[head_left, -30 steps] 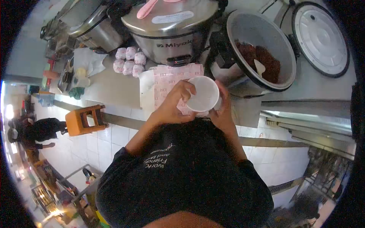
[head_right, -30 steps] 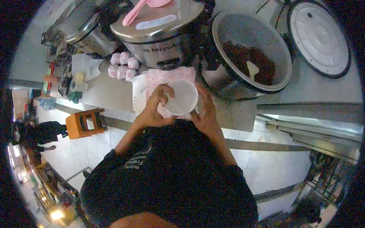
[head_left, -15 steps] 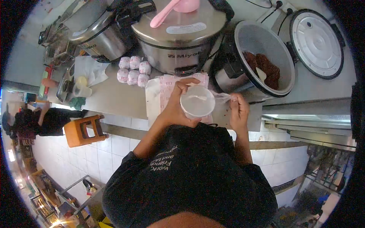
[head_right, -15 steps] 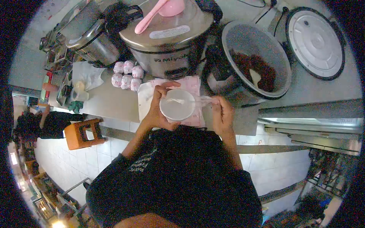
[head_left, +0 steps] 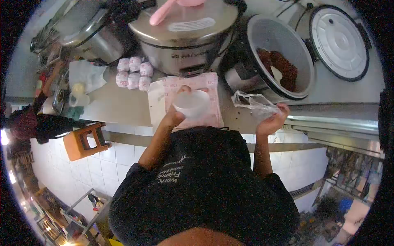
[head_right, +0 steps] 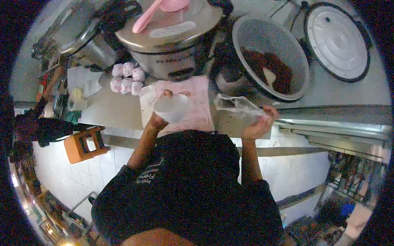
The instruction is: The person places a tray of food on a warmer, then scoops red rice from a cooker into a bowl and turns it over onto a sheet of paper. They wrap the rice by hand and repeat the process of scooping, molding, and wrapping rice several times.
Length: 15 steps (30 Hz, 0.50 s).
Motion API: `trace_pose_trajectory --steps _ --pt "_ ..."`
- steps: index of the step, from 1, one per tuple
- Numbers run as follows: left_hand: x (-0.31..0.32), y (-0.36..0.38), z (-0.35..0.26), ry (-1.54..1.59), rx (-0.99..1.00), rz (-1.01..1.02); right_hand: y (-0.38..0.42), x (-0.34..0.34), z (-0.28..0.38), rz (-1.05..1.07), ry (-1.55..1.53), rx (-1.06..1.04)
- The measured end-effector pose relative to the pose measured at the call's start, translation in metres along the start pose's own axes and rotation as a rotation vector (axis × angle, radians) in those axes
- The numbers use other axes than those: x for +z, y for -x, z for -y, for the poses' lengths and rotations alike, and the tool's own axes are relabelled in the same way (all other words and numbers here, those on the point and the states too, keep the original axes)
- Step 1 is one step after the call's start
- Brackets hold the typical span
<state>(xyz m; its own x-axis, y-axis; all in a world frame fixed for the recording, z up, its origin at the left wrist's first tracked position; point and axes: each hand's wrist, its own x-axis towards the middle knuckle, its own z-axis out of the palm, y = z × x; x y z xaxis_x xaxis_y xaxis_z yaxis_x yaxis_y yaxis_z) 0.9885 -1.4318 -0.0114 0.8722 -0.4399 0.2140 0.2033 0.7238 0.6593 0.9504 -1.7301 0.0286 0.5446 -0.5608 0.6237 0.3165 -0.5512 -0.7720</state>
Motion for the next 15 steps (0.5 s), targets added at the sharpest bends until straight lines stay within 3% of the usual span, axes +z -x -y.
trace_pose_trajectory --steps 3,5,7,10,15 --pt "-0.003 0.005 -0.001 0.144 0.036 -0.076 0.039 -0.032 -0.111 0.259 0.319 -0.603" --pt "-0.008 0.009 -0.004 0.168 0.015 -0.082 0.072 -0.041 -0.151 0.842 0.564 -0.364" --pt "-0.016 0.009 -0.004 0.161 -0.030 -0.031 0.089 -0.035 -0.156 1.166 0.569 0.009" --pt "-0.009 0.007 -0.001 0.147 -0.069 -0.113 0.116 -0.016 -0.206 1.133 0.587 -0.192" --pt "-0.020 0.009 0.019 0.344 -0.121 -0.343 0.093 0.014 -0.149 1.086 0.523 -0.515"
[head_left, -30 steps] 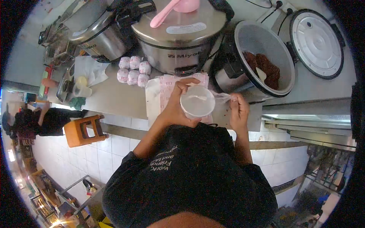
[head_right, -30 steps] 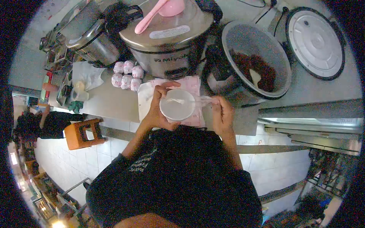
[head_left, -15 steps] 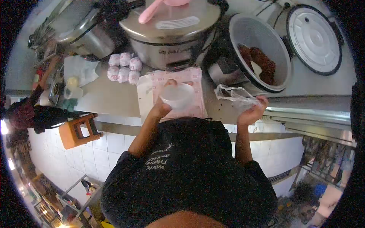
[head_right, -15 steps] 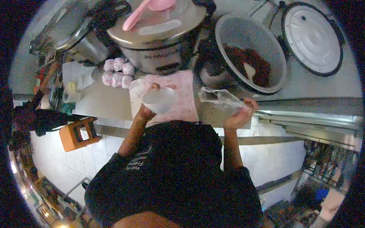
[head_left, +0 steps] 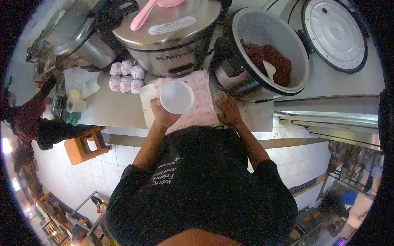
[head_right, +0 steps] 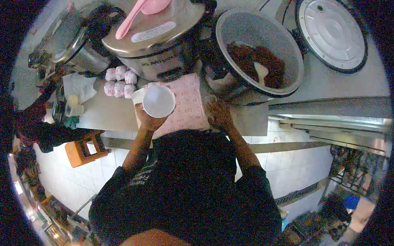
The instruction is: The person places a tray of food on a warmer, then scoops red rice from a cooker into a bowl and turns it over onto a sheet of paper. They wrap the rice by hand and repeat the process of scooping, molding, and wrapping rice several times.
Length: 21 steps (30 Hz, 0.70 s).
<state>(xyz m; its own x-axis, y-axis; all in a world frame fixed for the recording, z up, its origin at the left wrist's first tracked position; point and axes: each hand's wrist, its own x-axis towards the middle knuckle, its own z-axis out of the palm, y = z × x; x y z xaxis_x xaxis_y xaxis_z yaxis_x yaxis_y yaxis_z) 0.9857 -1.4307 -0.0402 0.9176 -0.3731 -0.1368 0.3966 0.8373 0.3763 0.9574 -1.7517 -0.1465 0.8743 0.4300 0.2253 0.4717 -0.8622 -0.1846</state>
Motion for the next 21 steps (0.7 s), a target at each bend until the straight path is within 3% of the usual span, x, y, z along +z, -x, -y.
trace_pose_trajectory --steps 2,4,5,6,8,10,11,12,14,16,18,19,21 --pt "-0.010 -0.008 0.006 -0.005 -0.050 -0.071 -0.001 0.004 -0.002 0.111 0.017 -0.010" --pt "-0.011 -0.004 0.017 -0.096 0.025 -0.143 0.007 0.006 -0.013 0.291 -0.009 0.041" --pt "-0.007 -0.003 0.022 -0.138 0.059 -0.170 0.014 0.006 -0.020 0.473 0.004 0.069" --pt "-0.004 -0.002 0.022 -0.683 0.167 -0.168 0.025 0.005 -0.027 0.656 0.020 0.104" --pt "-0.006 0.002 0.014 -1.758 0.401 -0.148 0.070 0.016 -0.044 0.424 -0.088 0.042" --pt "-0.058 -0.001 0.031 -1.487 0.331 -0.297 0.077 -0.018 -0.042 0.153 0.022 -0.174" --pt "-0.054 -0.006 0.034 -1.451 0.312 -0.321 0.070 -0.046 -0.040 0.021 0.074 -0.289" --pt "-0.048 -0.010 0.037 -1.415 0.295 -0.346 0.063 -0.073 -0.044 0.080 -0.022 -0.152" --pt "0.024 -0.007 0.014 -1.563 0.300 -0.301 0.038 -0.139 -0.040 0.182 -0.231 0.124" --pt "0.011 -0.019 0.021 -0.708 0.210 -0.299 -0.034 -0.238 -0.029 0.016 -0.153 0.314" --pt "0.013 -0.029 0.020 -0.668 0.217 -0.336 -0.083 -0.287 -0.038 -0.646 -0.034 0.257" --pt "0.021 -0.033 0.019 -1.052 0.290 -0.376 -0.116 -0.309 -0.052 -0.562 -0.114 0.235" --pt "0.019 -0.036 0.026 -1.661 0.525 -0.437 -0.156 -0.315 -0.089 0.171 -0.010 0.434"
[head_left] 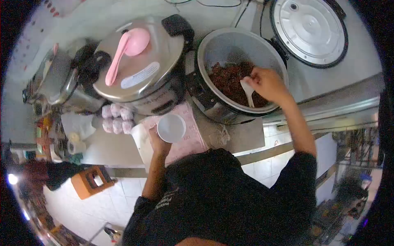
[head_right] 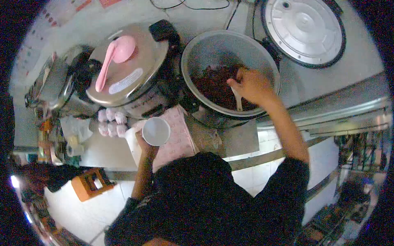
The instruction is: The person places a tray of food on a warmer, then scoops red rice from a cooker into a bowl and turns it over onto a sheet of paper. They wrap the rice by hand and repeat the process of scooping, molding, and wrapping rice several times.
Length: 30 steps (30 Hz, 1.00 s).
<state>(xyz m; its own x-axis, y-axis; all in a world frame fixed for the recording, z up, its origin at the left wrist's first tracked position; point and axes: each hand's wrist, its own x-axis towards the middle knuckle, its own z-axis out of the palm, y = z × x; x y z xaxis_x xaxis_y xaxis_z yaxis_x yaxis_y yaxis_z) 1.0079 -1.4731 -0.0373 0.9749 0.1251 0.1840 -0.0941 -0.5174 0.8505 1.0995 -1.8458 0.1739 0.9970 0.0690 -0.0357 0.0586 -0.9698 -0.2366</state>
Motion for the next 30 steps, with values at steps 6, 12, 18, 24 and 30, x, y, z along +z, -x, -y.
trace_pose_trajectory --steps 6,12,18,24,30 --pt "0.021 -0.017 -0.040 0.962 -0.389 -0.155 -0.075 0.091 -0.065 0.672 0.649 -0.256" --pt "0.042 -0.041 -0.093 1.548 -0.648 -0.400 -0.111 0.033 -0.081 0.407 0.681 -0.285" --pt "0.067 -0.061 -0.106 1.534 -0.651 -0.266 -0.130 0.085 -0.083 0.624 0.680 -0.800" --pt "0.063 -0.064 -0.110 1.565 -0.714 -0.106 -0.117 0.093 -0.039 0.763 0.547 -0.735" --pt "0.067 -0.072 -0.111 1.558 -0.692 -0.077 -0.095 0.075 -0.025 0.732 0.443 -0.678"
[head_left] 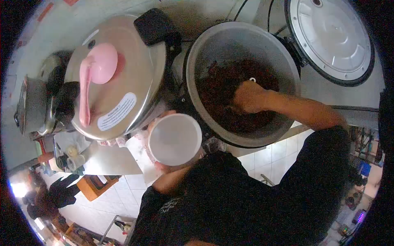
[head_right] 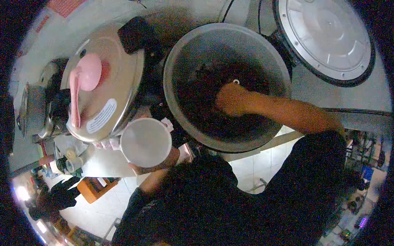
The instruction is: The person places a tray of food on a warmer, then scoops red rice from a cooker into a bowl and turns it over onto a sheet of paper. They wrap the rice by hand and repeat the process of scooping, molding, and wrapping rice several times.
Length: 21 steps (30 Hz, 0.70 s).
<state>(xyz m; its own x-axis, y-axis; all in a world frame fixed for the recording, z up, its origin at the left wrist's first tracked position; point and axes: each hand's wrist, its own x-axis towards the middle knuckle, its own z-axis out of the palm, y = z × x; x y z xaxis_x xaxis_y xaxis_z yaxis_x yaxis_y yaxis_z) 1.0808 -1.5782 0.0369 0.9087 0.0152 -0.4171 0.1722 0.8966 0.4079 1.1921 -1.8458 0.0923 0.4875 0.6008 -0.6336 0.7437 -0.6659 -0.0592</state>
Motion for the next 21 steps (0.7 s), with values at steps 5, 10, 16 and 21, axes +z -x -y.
trace_pose_trajectory --steps 5,10,16,21 --pt "0.010 -0.005 0.004 -0.031 0.075 0.039 0.026 -0.001 0.020 -0.158 0.029 0.013" --pt "0.029 -0.017 0.006 -0.147 0.313 0.048 0.067 -0.013 0.035 -0.320 -0.024 0.089" --pt "0.052 -0.026 -0.013 -0.653 0.388 0.234 0.092 0.017 0.026 -0.430 -0.234 0.286" --pt "0.115 -0.002 -0.033 -0.550 0.123 0.446 0.104 0.043 0.008 -0.691 -0.675 0.344"
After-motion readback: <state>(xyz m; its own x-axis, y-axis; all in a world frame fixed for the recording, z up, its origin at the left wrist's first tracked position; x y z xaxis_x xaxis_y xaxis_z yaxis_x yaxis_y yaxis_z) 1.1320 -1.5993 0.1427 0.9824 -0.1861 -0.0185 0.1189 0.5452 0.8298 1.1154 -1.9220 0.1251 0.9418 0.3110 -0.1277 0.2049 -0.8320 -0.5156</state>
